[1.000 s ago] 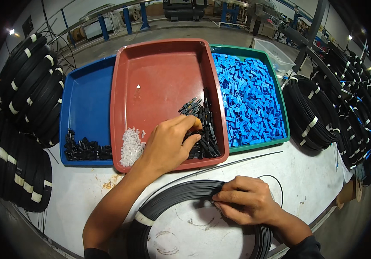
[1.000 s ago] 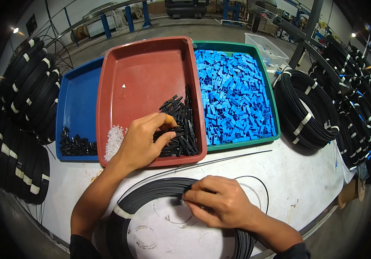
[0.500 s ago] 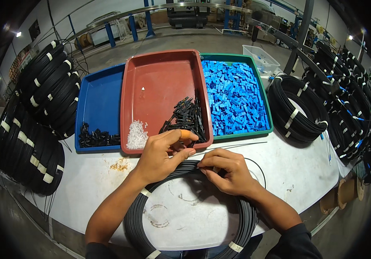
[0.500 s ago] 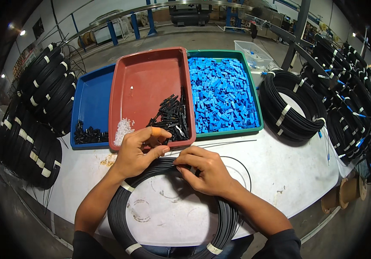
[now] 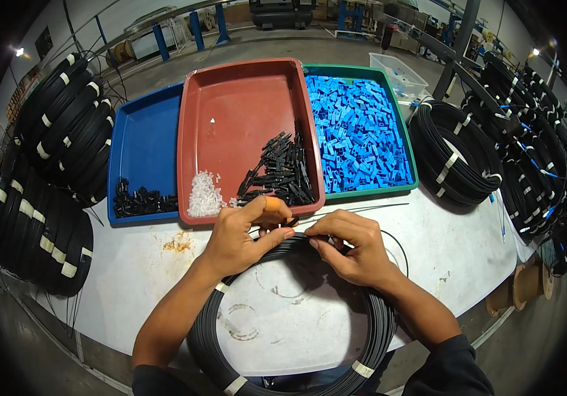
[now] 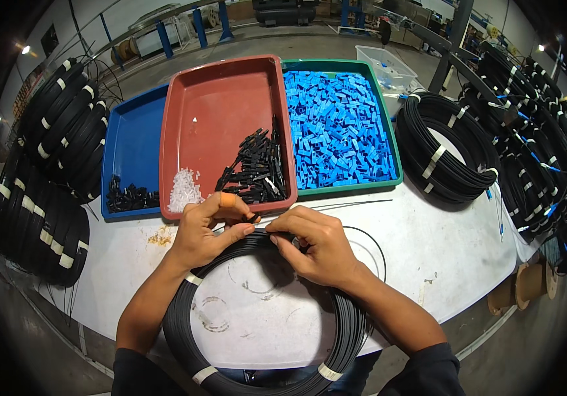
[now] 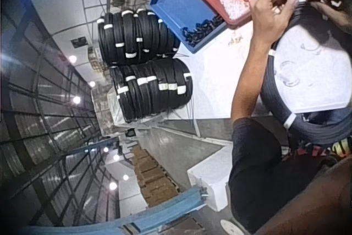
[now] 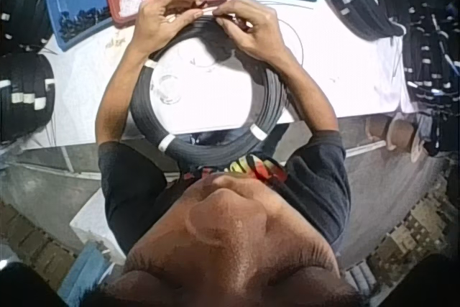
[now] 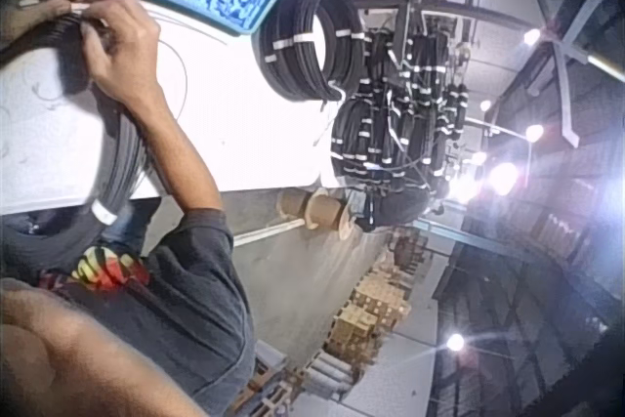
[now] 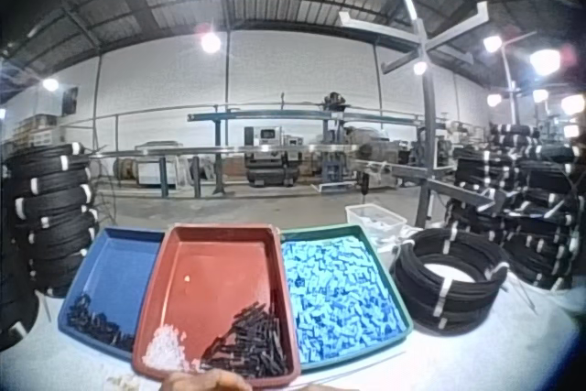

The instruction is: The person attaches connector components to the ends of a coiled cable by hand, then places the finished cable onto a stack. The person then picks up another coiled cable and attaches connector parts to its ends.

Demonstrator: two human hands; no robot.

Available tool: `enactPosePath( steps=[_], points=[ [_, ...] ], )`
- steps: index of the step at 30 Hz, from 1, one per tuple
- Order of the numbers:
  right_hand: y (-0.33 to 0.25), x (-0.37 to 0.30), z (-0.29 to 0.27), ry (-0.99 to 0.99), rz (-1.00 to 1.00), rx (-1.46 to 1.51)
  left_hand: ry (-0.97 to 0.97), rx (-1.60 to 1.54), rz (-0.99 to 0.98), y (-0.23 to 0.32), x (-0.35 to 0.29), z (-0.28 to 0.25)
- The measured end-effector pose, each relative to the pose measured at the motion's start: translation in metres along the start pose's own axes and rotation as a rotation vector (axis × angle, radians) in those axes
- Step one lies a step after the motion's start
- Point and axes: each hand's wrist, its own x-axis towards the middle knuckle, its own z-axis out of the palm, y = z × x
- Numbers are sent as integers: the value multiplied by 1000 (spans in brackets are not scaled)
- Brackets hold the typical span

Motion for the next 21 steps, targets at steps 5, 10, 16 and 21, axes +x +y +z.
enactPosePath(
  steps=[5,10,16,21],
  points=[
    [0,3,0,35,-8,-54,48,40,43,2,-2,1],
    [0,1,0,24,23,-38,-36,79,97,0,-2,2],
    [0,3,-1,9,14,-44,-7,214,274,-4,-3,1],
    [2,0,-2,6,12,-42,-42,275,426,-3,-1,1]
  ],
)
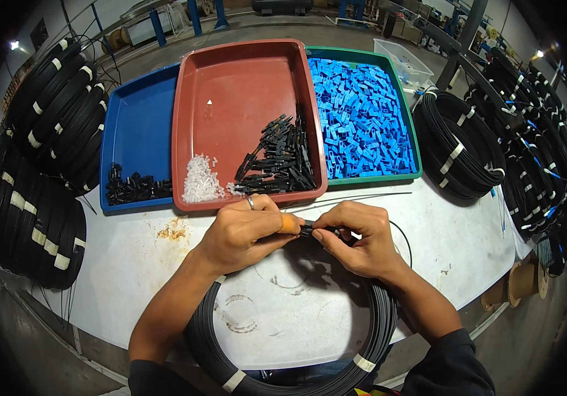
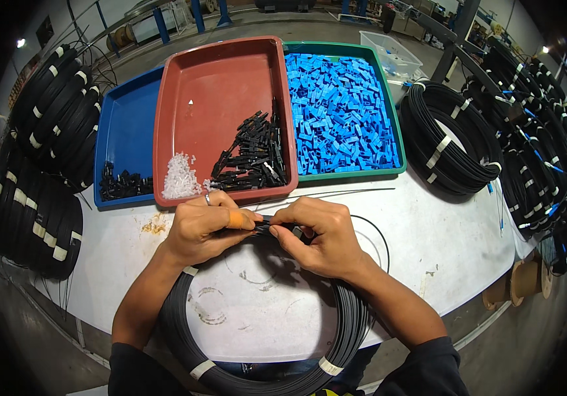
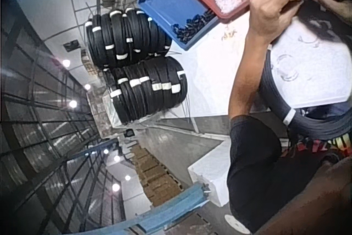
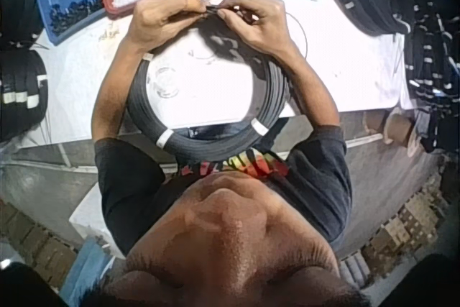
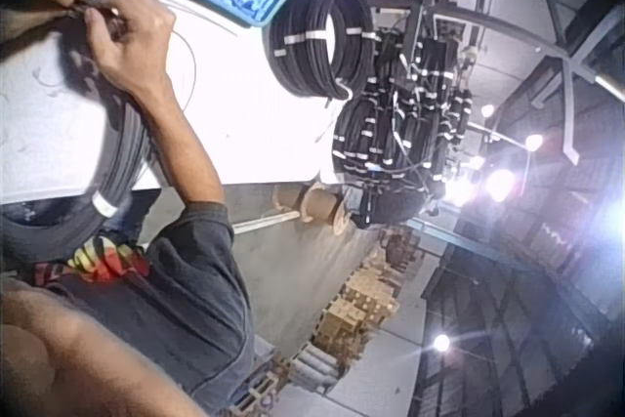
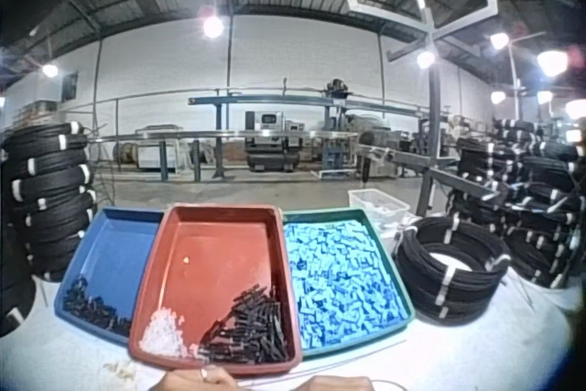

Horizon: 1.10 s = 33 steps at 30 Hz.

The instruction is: The person attaches connector components to the ends of a coiled cable by hand, then places the finished cable onto a stack. The person then picks up another coiled cable and attaches connector parts to its ends.

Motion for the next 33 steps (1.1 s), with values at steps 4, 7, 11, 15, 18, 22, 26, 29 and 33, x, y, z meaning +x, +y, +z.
enactPosePath(
  steps=[4,7,11,15,18,22,26,29,33],
  points=[
    [0,0,1,9,-11,15,9,-23,10,0,-1,1],
    [1,1,1,5,-12,14,10,-25,33,-2,-2,1],
    [0,0,0,-3,-23,-2,13,-12,65,0,0,-1],
    [-1,0,-1,-41,-13,-18,27,23,128,0,1,0],
    [-1,1,1,-51,-39,-14,42,36,146,0,-1,1],
    [-3,1,1,-59,-26,-31,40,18,135,1,1,2],
    [-1,1,1,-28,-78,-85,70,-26,57,5,4,4],
    [-3,1,1,-24,-108,-125,92,-42,4,6,5,5],
    [-2,1,2,6,-174,-185,99,-1,-108,15,6,3]
  ],
)
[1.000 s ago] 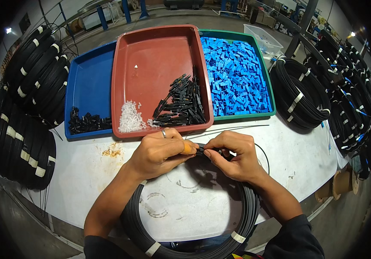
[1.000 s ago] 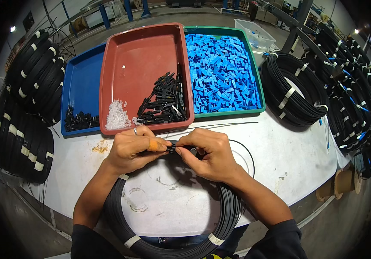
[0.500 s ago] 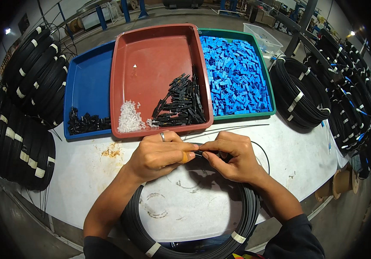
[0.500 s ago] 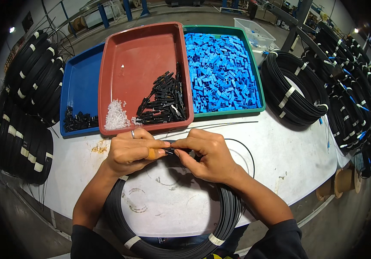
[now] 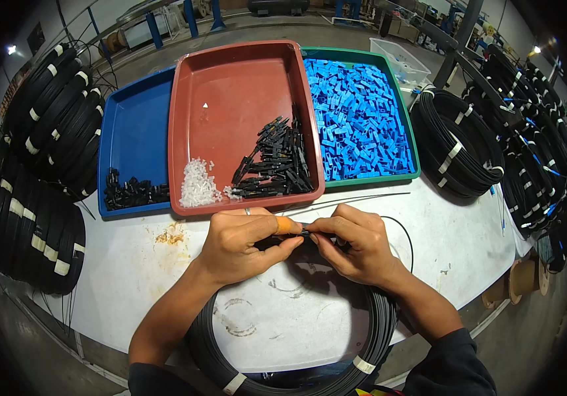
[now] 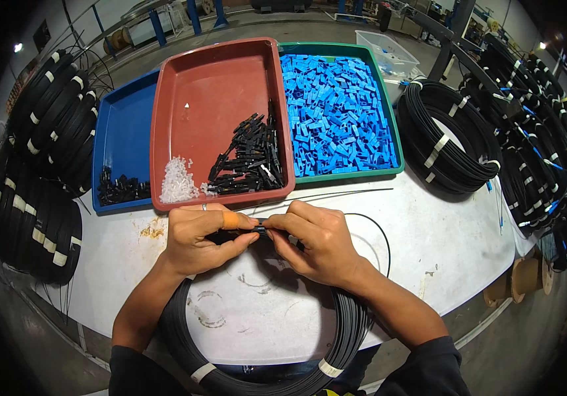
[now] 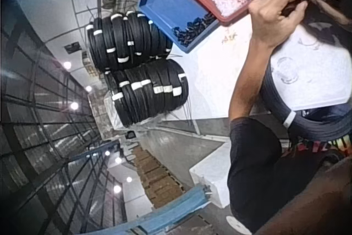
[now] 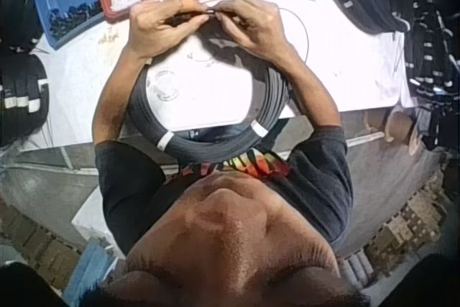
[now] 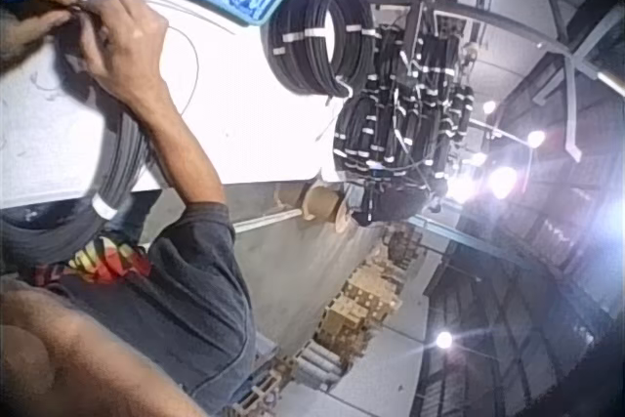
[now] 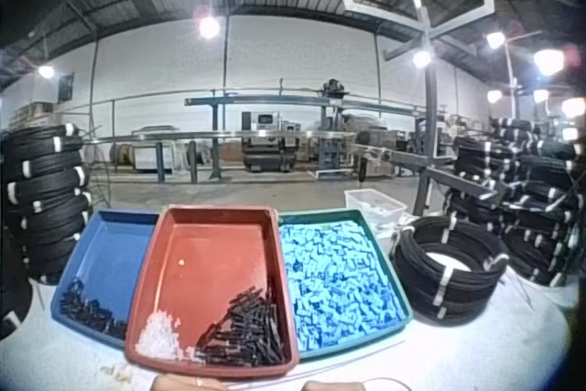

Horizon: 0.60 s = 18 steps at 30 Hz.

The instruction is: The person attaches connector components to the ends of a coiled cable by hand, then places the finished cable onto a stack. The person then picks up another coiled cable and attaches connector parts to its ends.

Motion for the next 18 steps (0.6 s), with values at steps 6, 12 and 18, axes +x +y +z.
enactPosePath(
  steps=[6,12,18],
  points=[
    [0,0,-1,-34,-35,-4,39,44,21,3,0,2],
    [-8,0,-2,33,-30,48,65,-13,-21,1,-1,-2],
    [-2,-4,0,98,-83,-24,62,-101,-94,-2,-4,-2]
  ],
)
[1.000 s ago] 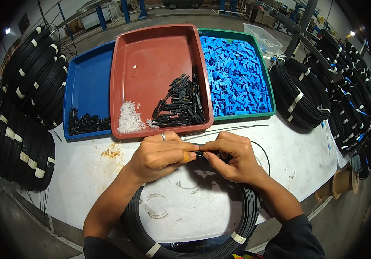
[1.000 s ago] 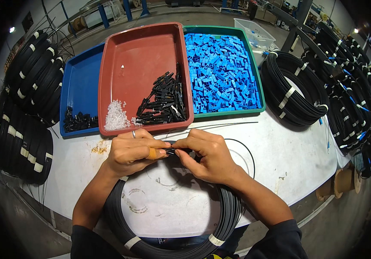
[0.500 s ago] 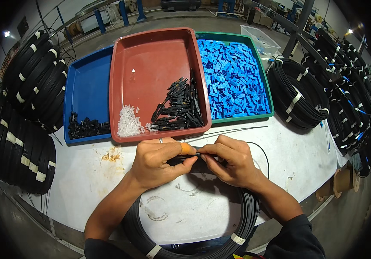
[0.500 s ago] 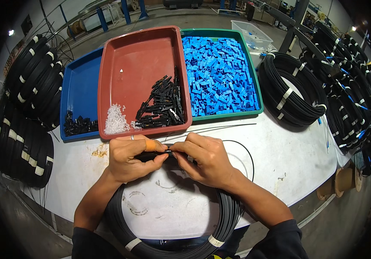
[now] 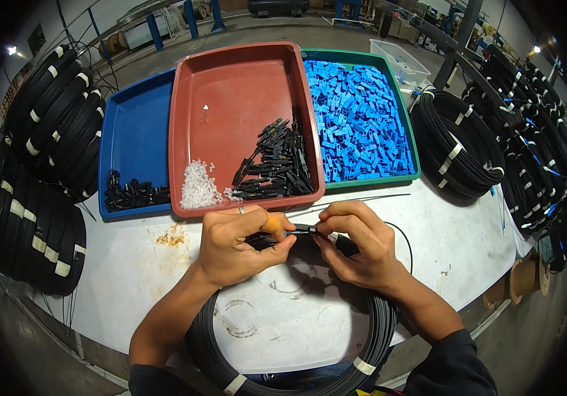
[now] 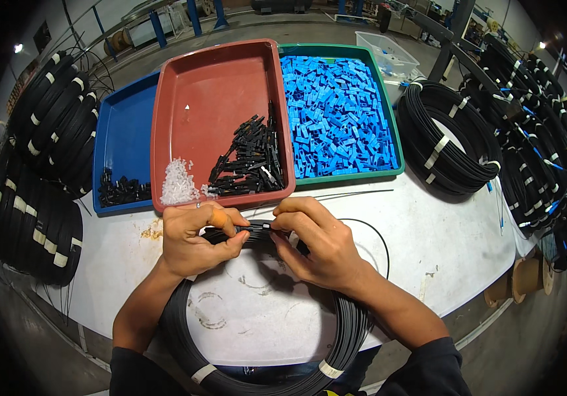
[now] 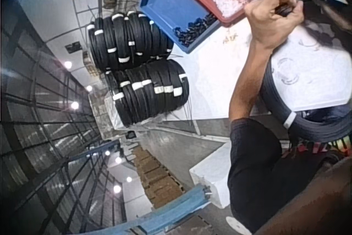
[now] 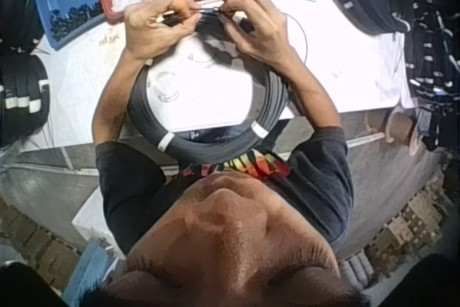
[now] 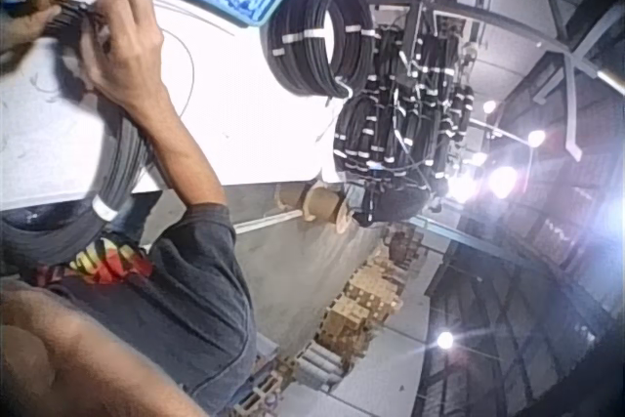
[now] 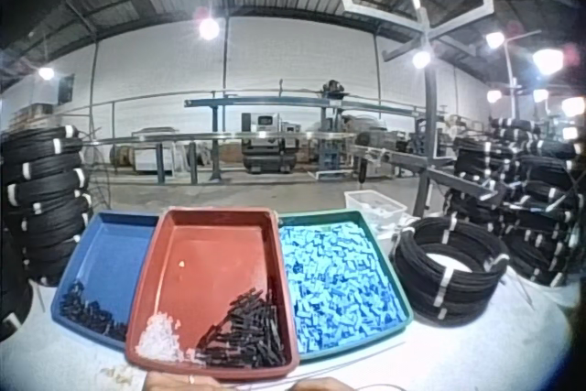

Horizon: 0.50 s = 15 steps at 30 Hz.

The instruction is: The person attaches connector components to the ends of a coiled cable by hand, then places the finished cable onto a stack. The person then picks up another coiled cable and attaches connector parts to its ends.

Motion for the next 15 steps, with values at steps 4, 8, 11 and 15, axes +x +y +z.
enactPosePath(
  steps=[4,8,11,15],
  points=[
    [-2,2,0,-36,-10,23,-24,-20,-26,2,1,0],
    [-2,2,0,-58,-4,45,-46,-48,-51,4,2,0],
    [-2,3,0,-64,-14,61,-51,-90,-97,4,1,1],
    [-1,2,1,-70,-42,70,-98,-148,-155,8,3,0]
  ],
)
